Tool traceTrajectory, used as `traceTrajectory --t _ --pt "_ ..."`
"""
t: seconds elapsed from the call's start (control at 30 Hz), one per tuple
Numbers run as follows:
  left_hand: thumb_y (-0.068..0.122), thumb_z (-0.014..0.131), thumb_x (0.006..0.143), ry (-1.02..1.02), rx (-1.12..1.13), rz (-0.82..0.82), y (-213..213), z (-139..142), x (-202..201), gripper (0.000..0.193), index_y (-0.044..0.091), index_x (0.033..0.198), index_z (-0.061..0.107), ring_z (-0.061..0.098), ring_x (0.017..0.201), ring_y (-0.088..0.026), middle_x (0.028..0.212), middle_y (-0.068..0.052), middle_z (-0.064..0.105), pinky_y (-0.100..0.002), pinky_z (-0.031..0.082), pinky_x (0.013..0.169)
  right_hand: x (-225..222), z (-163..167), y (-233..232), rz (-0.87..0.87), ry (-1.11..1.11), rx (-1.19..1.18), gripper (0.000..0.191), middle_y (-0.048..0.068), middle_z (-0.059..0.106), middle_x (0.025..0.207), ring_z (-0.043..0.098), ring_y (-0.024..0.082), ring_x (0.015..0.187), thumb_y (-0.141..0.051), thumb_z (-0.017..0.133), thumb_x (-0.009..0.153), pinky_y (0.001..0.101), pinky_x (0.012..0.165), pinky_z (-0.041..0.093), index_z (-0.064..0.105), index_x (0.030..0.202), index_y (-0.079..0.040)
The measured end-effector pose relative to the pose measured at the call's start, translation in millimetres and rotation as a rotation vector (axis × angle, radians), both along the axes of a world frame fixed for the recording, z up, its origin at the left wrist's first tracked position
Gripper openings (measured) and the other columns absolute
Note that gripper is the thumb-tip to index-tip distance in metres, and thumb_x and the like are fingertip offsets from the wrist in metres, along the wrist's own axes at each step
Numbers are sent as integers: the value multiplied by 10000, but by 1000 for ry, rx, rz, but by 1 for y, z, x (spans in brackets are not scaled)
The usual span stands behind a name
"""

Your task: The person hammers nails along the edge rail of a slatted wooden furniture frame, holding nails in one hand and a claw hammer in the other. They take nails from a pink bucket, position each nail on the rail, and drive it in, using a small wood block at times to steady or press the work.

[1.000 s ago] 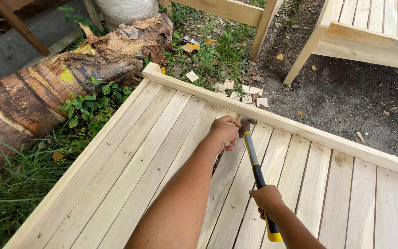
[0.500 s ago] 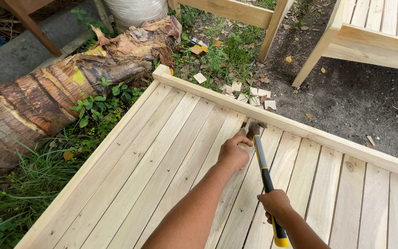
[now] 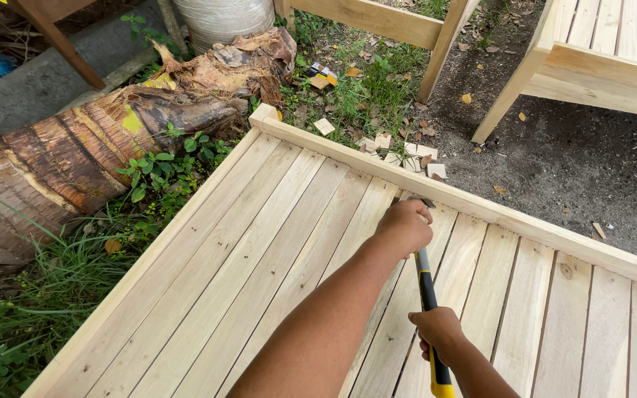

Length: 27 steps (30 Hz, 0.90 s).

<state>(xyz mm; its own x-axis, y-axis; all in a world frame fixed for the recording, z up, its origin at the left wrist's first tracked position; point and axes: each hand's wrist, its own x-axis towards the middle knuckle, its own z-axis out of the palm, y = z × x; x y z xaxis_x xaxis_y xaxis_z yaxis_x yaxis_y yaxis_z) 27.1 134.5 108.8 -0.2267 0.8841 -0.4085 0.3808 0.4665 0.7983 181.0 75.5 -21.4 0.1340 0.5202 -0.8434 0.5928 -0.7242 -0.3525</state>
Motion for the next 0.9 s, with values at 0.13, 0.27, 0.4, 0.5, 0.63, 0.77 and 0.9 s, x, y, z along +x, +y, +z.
traceTrajectory --t 0.13,0.27,0.4,0.5,0.63,0.77,0.9 --pt "-9 669 799 115 -51 -102 50 71 9 237 34 1025 723 785 735 -307 980 -174 764 -388 640 553 3 1 1 -49 94 -22 304 87 478 616 452 208 481 -203 734 962 409 467 465 524 863 -7" --pt "-9 617 772 33 84 85 50 93 -7 389 148 1123 673 747 712 -308 993 -126 717 -392 613 506 14 6 10 59 18 7 289 83 483 610 471 208 483 -197 727 962 403 486 461 556 841 2" --pt "-88 657 716 -75 15 247 24 68 -53 440 -11 1148 678 751 775 -271 1046 -170 730 -352 638 483 18 6 10 71 18 6 287 74 483 605 466 194 480 -196 726 964 395 485 471 566 907 36" --pt "-103 625 696 -129 39 300 12 44 -80 510 22 1182 716 731 777 -223 1061 -141 738 -336 631 470 14 4 8 45 10 -29 271 66 484 609 455 182 482 -185 728 970 386 486 478 591 988 48" --pt "-118 617 701 -142 44 368 9 31 -98 664 99 1328 639 733 770 -239 1068 -133 716 -358 619 478 12 5 9 38 15 -27 280 65 482 611 450 181 478 -185 728 968 387 482 470 595 1014 56" --pt "-113 608 715 -89 40 325 10 32 -102 703 103 1384 613 750 766 -253 1078 -159 734 -351 633 499 16 7 10 52 7 -27 286 70 490 613 461 182 477 -191 729 965 385 480 471 599 1006 61" --pt "-67 591 754 -44 44 302 9 29 -106 664 116 1393 609 764 786 -241 1081 -175 756 -347 640 526 16 4 9 55 -14 -22 291 69 496 618 470 181 481 -199 737 963 384 486 489 592 993 52"
